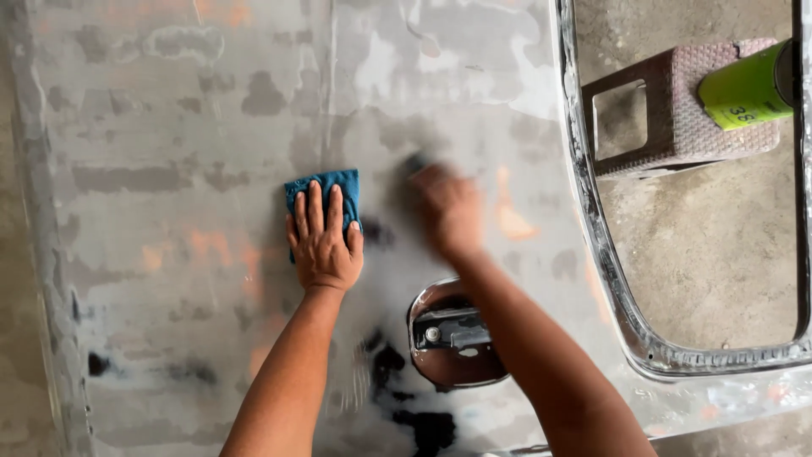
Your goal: The person sands a large, detached white car door using a sanding block in their right hand while holding a blue cloth in their left hand. They systematically sand the flat surface and the edges of the door, occasionally wiping the surface with the cloth.
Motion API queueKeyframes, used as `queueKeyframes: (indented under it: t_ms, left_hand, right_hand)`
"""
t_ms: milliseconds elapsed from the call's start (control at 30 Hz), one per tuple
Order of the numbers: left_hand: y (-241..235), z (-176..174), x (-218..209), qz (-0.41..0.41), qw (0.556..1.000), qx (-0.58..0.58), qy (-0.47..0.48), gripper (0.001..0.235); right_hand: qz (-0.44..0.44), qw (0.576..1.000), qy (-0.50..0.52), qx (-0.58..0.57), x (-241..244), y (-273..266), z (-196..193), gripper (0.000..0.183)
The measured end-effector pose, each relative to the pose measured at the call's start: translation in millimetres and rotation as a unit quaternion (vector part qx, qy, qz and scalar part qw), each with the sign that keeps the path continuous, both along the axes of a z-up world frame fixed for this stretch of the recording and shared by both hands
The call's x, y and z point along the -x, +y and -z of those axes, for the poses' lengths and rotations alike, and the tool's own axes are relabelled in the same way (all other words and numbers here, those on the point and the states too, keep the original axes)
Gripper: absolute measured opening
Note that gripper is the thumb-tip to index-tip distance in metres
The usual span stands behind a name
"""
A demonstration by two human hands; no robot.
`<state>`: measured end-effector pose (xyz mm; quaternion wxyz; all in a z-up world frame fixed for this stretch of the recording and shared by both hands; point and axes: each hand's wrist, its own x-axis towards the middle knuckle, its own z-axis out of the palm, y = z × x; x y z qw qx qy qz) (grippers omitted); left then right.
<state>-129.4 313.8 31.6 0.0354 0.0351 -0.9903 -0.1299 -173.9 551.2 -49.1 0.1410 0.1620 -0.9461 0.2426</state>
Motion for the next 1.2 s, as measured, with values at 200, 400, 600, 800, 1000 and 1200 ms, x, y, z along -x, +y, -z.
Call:
queueKeyframes:
  t_ms: [200, 400, 600, 800, 1000, 1200]
  left_hand:
    - [-0.1, -1.0, -2.5, 0.0, 1.0, -0.003, -0.003, 0.066]
    - [1.8, -1.5, -1.4, -0.002, 1.0, -0.01, 0.005, 0.065]
    - [-1.0, -3.1, -1.7, 0.008, 1.0, -0.012, 0.006, 0.064]
    - [-0.9, -3.6, -2.2, 0.007, 1.0, -0.001, -0.005, 0.065]
    - [-5.3, 10.1, 47.4, 0.012, 1.0, 0.014, -0.009, 0.066]
    - [56.9, 14.1, 167.8, -0.021, 0.999, 0.017, 0.044, 0.063]
  right_hand:
    - [-0.025, 0.963, 0.028, -0.268, 29.2, 25.9, 5.9, 0.07]
    - [0.291, 0.957, -0.007, 0.009, 55.9, 50.2, -50.3, 0.037]
    - [-0.172, 0.982, -0.056, 0.048, 7.8, -47.3, -89.0, 0.04]
    - [0.213, 0.973, -0.086, -0.003, 63.1, 81.8, -37.5, 0.033]
    - [0.163, 0.984, -0.064, 0.018, 22.9, 80.8, -70.7, 0.036]
    - [0.163, 0.985, -0.048, 0.023, 43.6, 83.0, -75.1, 0.037]
